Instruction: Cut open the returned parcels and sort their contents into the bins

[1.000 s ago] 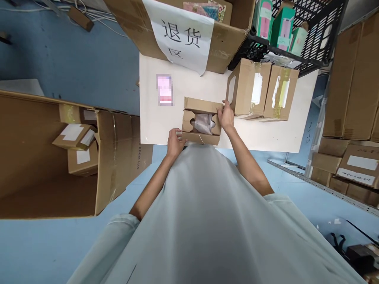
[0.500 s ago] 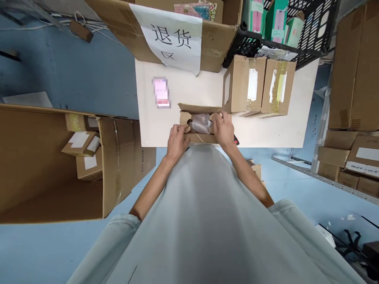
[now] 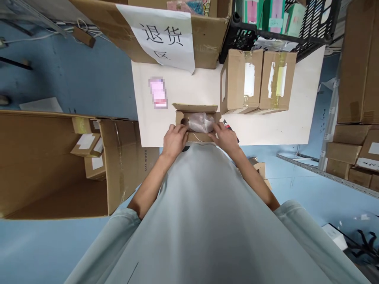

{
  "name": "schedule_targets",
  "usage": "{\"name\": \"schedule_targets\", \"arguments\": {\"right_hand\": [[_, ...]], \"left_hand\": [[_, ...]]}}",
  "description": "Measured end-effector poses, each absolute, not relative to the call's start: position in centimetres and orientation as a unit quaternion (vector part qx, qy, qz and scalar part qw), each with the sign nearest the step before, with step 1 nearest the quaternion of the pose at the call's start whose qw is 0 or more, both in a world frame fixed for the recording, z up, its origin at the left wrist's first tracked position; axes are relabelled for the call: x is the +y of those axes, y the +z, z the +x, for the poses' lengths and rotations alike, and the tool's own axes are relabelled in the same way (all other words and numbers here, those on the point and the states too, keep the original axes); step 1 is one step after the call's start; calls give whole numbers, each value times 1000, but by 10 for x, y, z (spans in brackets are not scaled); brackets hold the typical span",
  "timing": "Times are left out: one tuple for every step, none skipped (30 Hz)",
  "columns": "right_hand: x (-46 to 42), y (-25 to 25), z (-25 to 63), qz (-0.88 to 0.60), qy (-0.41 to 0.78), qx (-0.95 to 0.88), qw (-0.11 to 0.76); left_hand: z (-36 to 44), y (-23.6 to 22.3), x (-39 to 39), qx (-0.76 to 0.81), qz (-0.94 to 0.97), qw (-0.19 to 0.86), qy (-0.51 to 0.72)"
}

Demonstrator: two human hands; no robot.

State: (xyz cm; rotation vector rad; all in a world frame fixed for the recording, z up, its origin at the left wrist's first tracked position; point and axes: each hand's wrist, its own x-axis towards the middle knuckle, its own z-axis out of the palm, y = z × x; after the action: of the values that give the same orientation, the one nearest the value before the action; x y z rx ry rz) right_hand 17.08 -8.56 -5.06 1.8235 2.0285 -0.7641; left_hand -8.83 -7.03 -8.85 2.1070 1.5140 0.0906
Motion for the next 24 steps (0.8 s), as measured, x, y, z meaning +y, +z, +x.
{"name": "schedule_targets", "arguments": {"right_hand": [[-92,-52,179,647,-265,699,149],[-98,-55,185,655,-265,692,145],[-103,-60,191,660,-266,688,142],[-107,-65,195,662,-266,686,139],[-110,-71,197,663,-267,686,135],[-113,-77,197,663,-267,687,131],[-114,-82,197,664,-266,687,128],[-115,-87,196,664,-263,688,125],[-115,-91,195,664,-261,690,123],[-115,-93,194,663,-259,692,123],[-114,-95,193,660,-256,695,124],[-114,-96,193,657,-255,699,125],[-113,-96,193,654,-254,701,127],[-113,-96,193,651,-254,704,129],[-112,-95,193,647,-255,706,130],[-112,-94,193,644,-258,708,131],[-111,-93,193,641,-261,710,133],[-110,-91,193,637,-265,711,134],[-109,-89,194,634,-267,713,136],[-108,-88,194,632,-269,713,139],[-107,-87,194,630,-271,714,142],[-106,-85,194,629,-273,714,145],[-105,-84,194,627,-274,714,146],[-104,-84,194,627,-275,714,146]], "left_hand": [[-93,-87,-72,574,774,263,43],[-98,-86,-74,588,765,258,51],[-103,-87,-76,601,756,253,59],[-108,-88,-77,612,748,249,65],[-112,-91,-77,621,741,246,70],[-116,-94,-78,628,735,245,75],[-119,-97,-78,633,730,244,80],[-120,-100,-79,638,725,244,86],[-120,-103,-80,642,720,245,93],[-118,-105,-81,645,717,245,102],[-114,-107,-82,644,716,246,110],[-108,-108,-82,637,721,246,118],[-100,-109,-81,622,732,247,125],[-90,-110,-79,601,749,246,131],[-79,-112,-76,576,769,244,134],[-68,-115,-70,549,790,240,132],[-57,-119,-64,526,808,235,125],[-47,-123,-55,508,822,230,113],[-39,-128,-46,495,833,227,97],[-32,-134,-37,482,842,228,78],[-27,-140,-29,467,852,230,58],[-23,-146,-21,451,861,231,39],[-21,-150,-15,434,871,231,22],[-20,-154,-10,416,880,227,7]]}}
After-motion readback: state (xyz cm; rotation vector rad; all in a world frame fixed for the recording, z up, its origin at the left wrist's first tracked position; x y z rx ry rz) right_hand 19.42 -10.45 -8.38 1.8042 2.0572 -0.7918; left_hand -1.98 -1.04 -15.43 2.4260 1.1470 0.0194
